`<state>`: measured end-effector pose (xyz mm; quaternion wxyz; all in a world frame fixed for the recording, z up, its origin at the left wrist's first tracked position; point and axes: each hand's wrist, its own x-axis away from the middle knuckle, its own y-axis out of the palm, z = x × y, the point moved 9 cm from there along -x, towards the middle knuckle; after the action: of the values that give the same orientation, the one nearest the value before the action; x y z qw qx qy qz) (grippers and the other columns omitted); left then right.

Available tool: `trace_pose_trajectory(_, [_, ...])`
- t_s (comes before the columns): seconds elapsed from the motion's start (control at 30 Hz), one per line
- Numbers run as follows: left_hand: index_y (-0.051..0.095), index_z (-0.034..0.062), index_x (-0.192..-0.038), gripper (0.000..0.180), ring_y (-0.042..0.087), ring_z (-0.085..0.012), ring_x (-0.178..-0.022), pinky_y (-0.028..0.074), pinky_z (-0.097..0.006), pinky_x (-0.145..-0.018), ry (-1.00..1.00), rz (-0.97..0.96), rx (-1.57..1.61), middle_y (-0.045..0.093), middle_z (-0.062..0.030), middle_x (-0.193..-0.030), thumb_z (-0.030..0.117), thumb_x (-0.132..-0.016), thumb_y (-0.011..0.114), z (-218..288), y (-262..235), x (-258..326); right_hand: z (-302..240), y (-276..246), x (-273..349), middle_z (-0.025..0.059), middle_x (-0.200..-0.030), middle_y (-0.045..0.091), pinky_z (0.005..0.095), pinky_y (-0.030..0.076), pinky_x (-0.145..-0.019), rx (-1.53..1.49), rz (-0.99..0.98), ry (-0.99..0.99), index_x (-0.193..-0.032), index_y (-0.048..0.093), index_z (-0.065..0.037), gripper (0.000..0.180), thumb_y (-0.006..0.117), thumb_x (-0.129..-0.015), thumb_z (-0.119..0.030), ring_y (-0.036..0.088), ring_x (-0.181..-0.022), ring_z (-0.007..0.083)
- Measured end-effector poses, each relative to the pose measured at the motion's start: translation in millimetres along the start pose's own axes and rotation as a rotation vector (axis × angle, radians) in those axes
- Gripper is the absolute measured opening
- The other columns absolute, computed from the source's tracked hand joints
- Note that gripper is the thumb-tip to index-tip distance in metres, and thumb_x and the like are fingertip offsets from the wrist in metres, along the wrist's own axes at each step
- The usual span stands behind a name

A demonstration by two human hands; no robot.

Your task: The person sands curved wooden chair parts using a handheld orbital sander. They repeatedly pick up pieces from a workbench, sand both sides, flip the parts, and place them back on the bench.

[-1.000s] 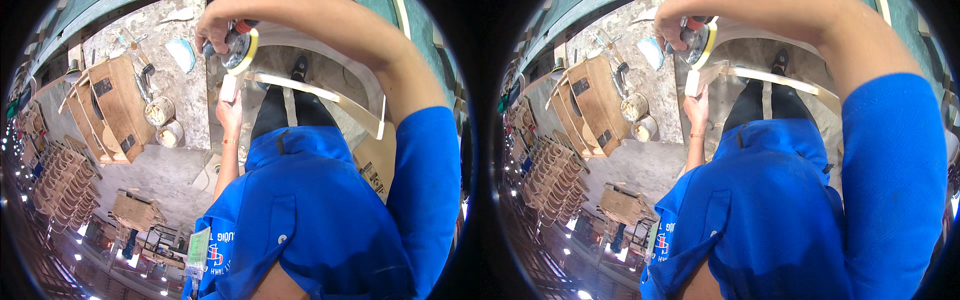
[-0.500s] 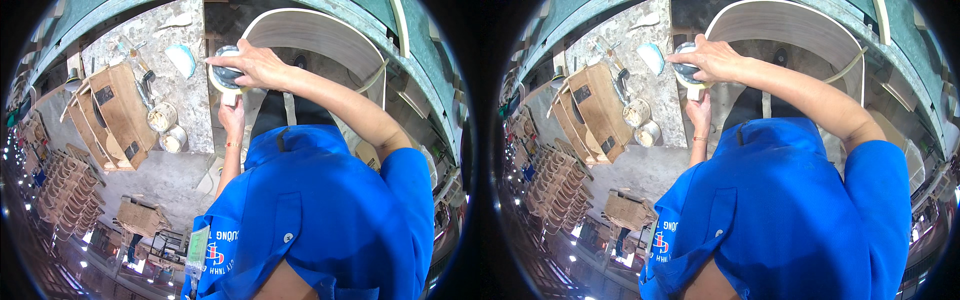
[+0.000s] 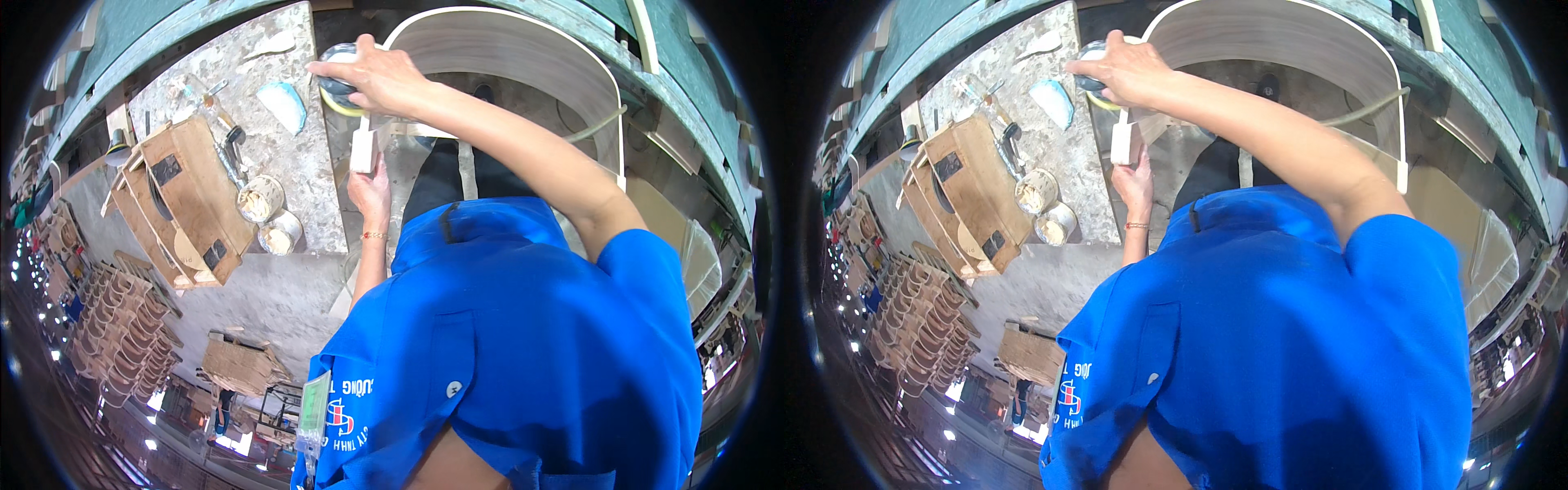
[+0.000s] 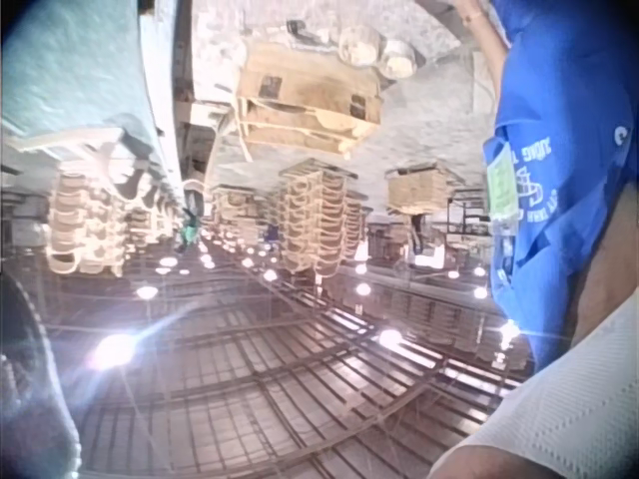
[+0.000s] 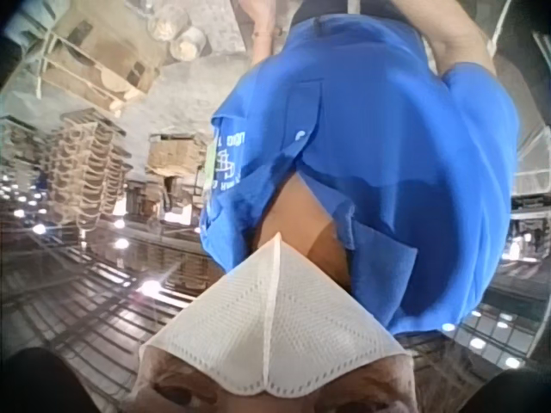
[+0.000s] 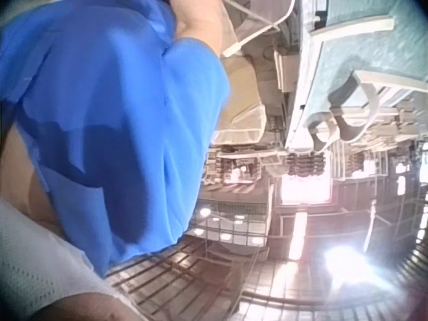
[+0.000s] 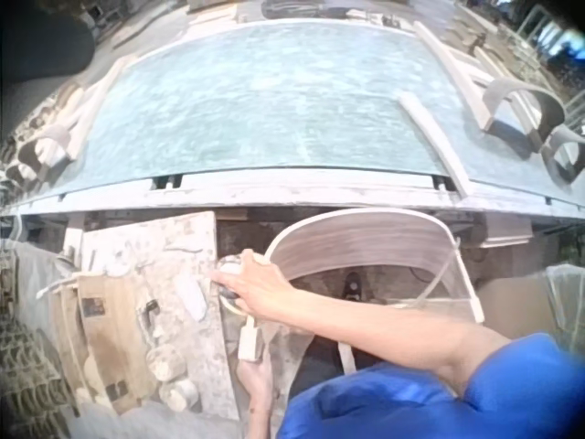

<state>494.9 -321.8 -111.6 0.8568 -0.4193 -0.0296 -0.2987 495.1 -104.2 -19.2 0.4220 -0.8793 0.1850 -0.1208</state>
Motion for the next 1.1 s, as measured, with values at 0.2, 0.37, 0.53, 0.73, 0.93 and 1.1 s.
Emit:
trace_pose_trajectory(0.2, [0.063, -0.002, -0.115, 0.034, 0.062, -0.0221, -0.106, 0.046, -0.037, -0.094, 0.185, -0.149, 0.217, 0.068, -0.014, -0.113, 0.017, -0.087, 0.069, 3.3, 4.5, -11.4, -28.9, 29.9, 32.3, 0.021, -0.104, 0.055, 0.0379, 0.056, -0.066, -0.115, -0.148, -0.013, -0.131, 0.054, -0.046, 0.066, 0.075, -0.072, -0.026, 0.064, -0.087, 0.0322])
trace_pose_trajectory(0.37, [0.044, 0.0069, -0.143, 0.048, 0.058, -0.0186, -0.11, 0.047, -0.033, -0.092, -0.346, -0.274, 0.634, 0.055, -0.0094, -0.134, 0.02, -0.097, 0.053, -36.3, -24.6, -10.7, -32.7, -10.9, 76.0, 0.0231, -0.102, 0.054, 0.0412, 0.056, -0.064, -0.261, -0.246, -0.052, -0.138, 0.048, -0.039, 0.074, 0.076, -0.073, -0.018, 0.064, -0.092, 0.0399])
trace_pose_trajectory(0.53, [0.041, 0.0174, -0.146, 0.059, 0.052, -0.0226, -0.12, 0.052, -0.034, -0.084, -0.436, -0.443, 0.503, 0.045, -0.0063, -0.144, 0.048, -0.097, 0.052, 50.7, -17.7, -13.3, 63.2, -77.3, 222.4, 0.0251, -0.113, 0.054, 0.0443, 0.055, -0.076, -0.2, -0.111, 0.495, -0.148, 0.027, -0.043, 0.092, 0.077, -0.076, -0.018, 0.063, -0.095, 0.0401])
trace_pose_trajectory(0.73, [0.047, 0.0156, -0.141, 0.056, 0.043, -0.0193, -0.131, 0.054, -0.042, -0.086, -0.46, -0.337, 0.451, 0.042, -0.0056, -0.145, 0.048, -0.096, 0.055, 28.6, 0.2, -23.4, 116.1, -188.7, 431.7, 0.017, -0.111, 0.052, 0.042, 0.054, -0.082, 0.155, 0.113, 1.104, -0.139, 0.049, -0.036, 0.079, 0.079, -0.07, -0.015, 0.062, -0.096, 0.0348])
trace_pose_trajectory(0.93, [0.046, 0.0143, -0.14, 0.055, 0.037, -0.0184, -0.135, 0.049, -0.046, -0.096, -0.554, -0.292, 0.52, 0.042, -0.0052, -0.144, 0.045, -0.096, 0.057, 6.8, 1.6, -19.2, 169.5, -207.5, 450.8, 0.0169, -0.112, 0.055, 0.0405, 0.047, -0.094, 0.103, 0.252, 1.109, -0.14, 0.052, -0.026, 0.071, 0.077, -0.074, -0.015, 0.058, -0.105, 0.0327])
trace_pose_trajectory(1.1, [0.045, 0.0129, -0.141, 0.055, 0.037, -0.0177, -0.135, 0.048, -0.049, -0.098, -0.528, -0.253, 0.518, 0.041, -0.0034, -0.145, 0.044, -0.097, 0.056, 19.5, -3.6, -6.3, 238.8, -207.5, 405.2, 0.0151, -0.105, 0.054, 0.0421, 0.049, -0.086, 0.124, 0.209, 0.965, -0.139, 0.051, -0.037, 0.07, 0.077, -0.076, -0.021, 0.059, -0.099, 0.0333])
